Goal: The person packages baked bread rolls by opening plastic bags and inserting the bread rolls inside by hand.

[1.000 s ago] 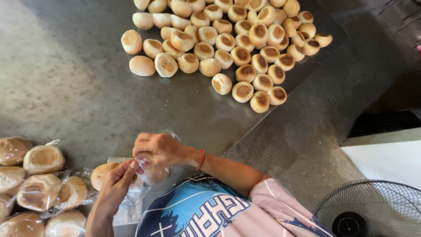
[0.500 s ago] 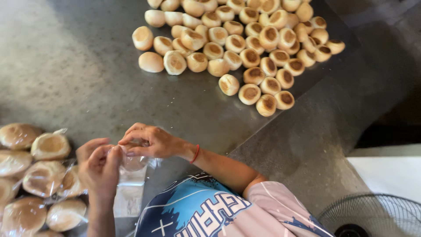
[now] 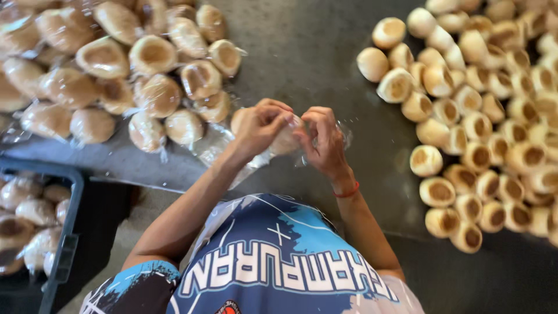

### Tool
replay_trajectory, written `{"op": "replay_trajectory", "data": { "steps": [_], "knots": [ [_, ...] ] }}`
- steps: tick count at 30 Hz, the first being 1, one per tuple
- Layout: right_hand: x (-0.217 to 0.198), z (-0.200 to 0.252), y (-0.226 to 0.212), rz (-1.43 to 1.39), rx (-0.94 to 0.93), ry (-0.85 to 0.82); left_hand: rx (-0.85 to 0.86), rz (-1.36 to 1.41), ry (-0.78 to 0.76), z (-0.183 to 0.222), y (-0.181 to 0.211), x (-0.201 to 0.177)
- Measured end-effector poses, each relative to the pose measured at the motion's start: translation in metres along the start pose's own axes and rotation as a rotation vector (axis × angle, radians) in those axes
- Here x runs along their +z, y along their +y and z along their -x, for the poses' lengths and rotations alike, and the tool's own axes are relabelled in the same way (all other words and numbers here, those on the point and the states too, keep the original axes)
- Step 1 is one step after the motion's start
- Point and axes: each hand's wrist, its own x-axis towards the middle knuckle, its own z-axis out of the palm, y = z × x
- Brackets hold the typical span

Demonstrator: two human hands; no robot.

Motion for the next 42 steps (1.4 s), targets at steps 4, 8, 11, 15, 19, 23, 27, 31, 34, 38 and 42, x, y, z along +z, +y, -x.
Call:
{"op": "replay_trajectory", "data": {
  "steps": [4, 8, 11, 15, 19, 23, 27, 31, 34, 38, 42],
  "knots": [
    [0.013, -0.001, -0.001, 0.036, -0.081, -0.064, -0.108, -0.157, 0.073, 0.015, -0.001, -0.003],
    [0.018, -0.002, 0.000, 0.041, 0.006, -0.024, 0.046, -0.384, 0.190, 0.015, 0.014, -0.041],
    [0.030, -0.020, -0.004, -0.075, 0.244, -0.107, 0.220, -0.448, 0.332, 0.002, 0.028, -0.082],
    [0.033, -0.040, -0.007, -0.406, 0.172, -0.115, 0.336, -0.344, 0.845, -0.018, 0.059, -0.146],
    [0.033, -0.043, -0.007, -0.663, 0.332, -0.148, 0.152, -0.034, 0.466, -0.011, 0.057, -0.132],
    [0.033, -0.046, -0.004, -1.013, 0.626, -0.273, 0.087, 0.602, -0.007, -0.019, 0.035, -0.053],
    [0.017, -0.027, 0.013, -0.847, 0.683, -0.025, 0.052, 0.631, -0.023, -0.034, 0.021, -0.008],
    [0.011, -0.007, 0.018, -0.454, 0.550, 0.266, -0.080, 0.111, 0.189, -0.040, 0.007, 0.026],
    [0.005, 0.001, 0.018, -0.485, 0.559, 0.368, -0.129, 0.216, 0.150, -0.042, -0.005, 0.039],
    [-0.001, -0.004, 0.019, -0.793, 0.637, 0.463, -0.163, 0.382, 0.120, -0.038, -0.028, 0.036],
    [0.008, -0.001, 0.012, -0.639, 0.581, 0.004, -0.163, 0.378, 0.144, -0.032, -0.042, 0.033]
  ]
}}
